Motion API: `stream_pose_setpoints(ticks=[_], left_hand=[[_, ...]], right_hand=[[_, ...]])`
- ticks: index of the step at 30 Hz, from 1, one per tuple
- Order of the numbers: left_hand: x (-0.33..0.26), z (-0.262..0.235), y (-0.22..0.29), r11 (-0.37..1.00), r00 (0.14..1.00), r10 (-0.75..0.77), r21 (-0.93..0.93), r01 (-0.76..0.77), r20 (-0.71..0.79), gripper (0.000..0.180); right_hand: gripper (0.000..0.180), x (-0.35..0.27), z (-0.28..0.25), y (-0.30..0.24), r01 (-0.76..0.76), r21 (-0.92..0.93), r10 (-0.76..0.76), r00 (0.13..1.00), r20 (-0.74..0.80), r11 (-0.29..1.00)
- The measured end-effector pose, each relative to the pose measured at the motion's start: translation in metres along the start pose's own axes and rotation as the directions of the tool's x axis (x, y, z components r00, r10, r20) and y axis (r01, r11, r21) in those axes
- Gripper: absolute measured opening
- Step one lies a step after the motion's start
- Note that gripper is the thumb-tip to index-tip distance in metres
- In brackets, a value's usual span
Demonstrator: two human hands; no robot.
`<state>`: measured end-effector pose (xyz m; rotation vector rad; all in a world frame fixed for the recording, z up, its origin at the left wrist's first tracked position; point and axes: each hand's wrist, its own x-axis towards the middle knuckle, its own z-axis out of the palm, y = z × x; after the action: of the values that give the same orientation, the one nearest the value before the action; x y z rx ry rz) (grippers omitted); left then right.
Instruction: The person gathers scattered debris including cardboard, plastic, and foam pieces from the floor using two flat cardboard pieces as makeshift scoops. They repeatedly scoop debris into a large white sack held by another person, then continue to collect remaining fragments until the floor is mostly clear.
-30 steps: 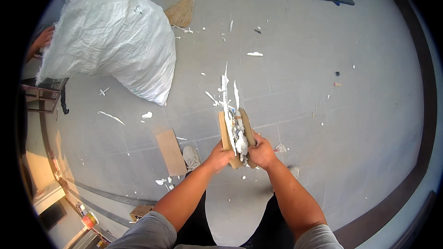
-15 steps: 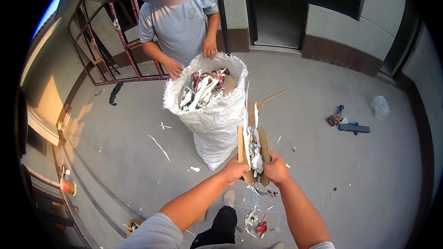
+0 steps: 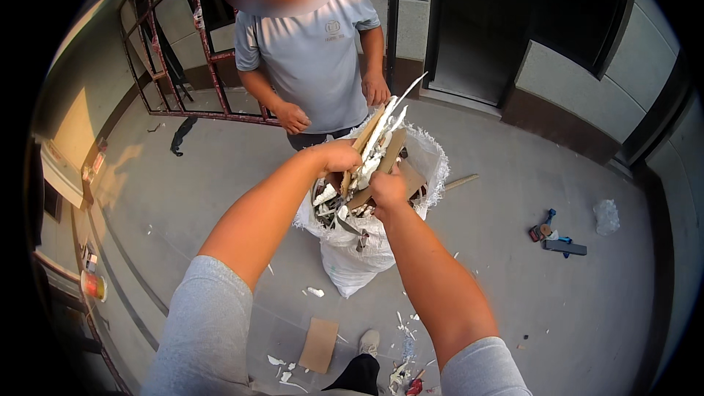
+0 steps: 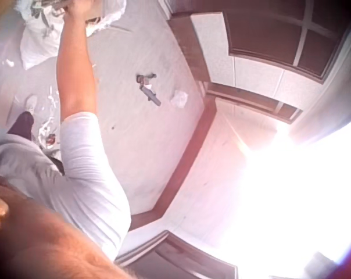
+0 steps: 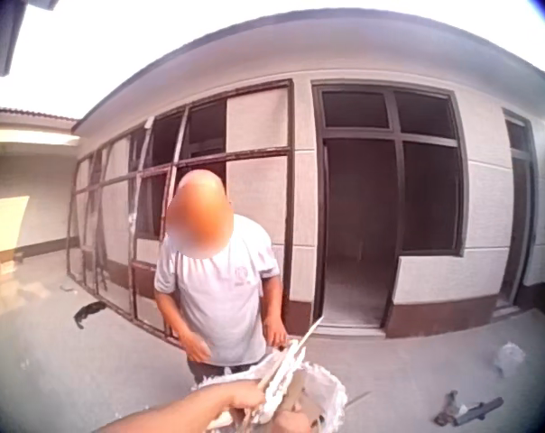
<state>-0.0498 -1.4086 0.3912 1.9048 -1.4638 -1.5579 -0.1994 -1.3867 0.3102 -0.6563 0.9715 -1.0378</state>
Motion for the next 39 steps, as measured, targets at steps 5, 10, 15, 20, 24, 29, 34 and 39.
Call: stream_pose_setpoints(ticks=[5, 10, 15, 20, 24, 29, 34, 39], left_hand=[[0.050, 0.019, 0.003, 0.823, 0.997, 0.055, 0.568, -0.013, -0.056, 0.069], [0.057, 0.019, -0.021, 0.637, 0.968, 0.160, 0.769, 0.050, -0.195, 0.058], [-0.040, 0.040, -0.062, 0.885, 0.669, 0.377, 0.463, -0.055, -0.640, 0.053], [-0.221, 0.198, -0.124, 0.984, 0.592, 0.053, -0.060, -0.169, -0.804, 0.051], [-0.333, 0.385, -0.245, 0.837, 0.493, -0.459, -0.545, -0.038, -0.739, 0.061], [-0.457, 0.592, -0.382, 0.536, 0.227, -0.842, -0.717, 0.445, -0.489, 0.049], [-0.502, 0.663, -0.465, 0.365, 0.141, -0.917, -0.637, 0.679, -0.374, 0.037], [-0.503, 0.658, -0.570, 0.427, 0.241, -0.895, -0.566, 0.705, -0.375, 0.039]], right_hand=[[0.047, 0.054, -0.046, 0.055, -0.199, 0.031, 0.201, 0.972, -0.119, 0.979], [0.043, 0.045, -0.119, 0.023, -0.191, -0.068, 0.178, 0.971, -0.162, 0.979], [0.040, -0.026, -0.166, -0.041, -0.100, -0.094, 0.085, 0.985, -0.151, 0.991], [0.030, -0.100, -0.361, -0.032, -0.115, 0.053, 0.114, 0.993, 0.036, 0.992], [0.051, -0.179, -0.612, 0.055, -0.354, -0.130, 0.313, 0.914, -0.258, 0.926], [0.060, -0.309, -0.785, 0.103, -0.749, -0.189, 0.464, 0.566, -0.682, 0.635], [0.049, -0.291, -0.770, 0.159, -0.709, -0.518, 0.373, 0.698, -0.611, 0.479], [0.036, -0.202, -0.687, 0.296, -0.150, -0.960, 0.335, 0.940, -0.064, 0.238]])
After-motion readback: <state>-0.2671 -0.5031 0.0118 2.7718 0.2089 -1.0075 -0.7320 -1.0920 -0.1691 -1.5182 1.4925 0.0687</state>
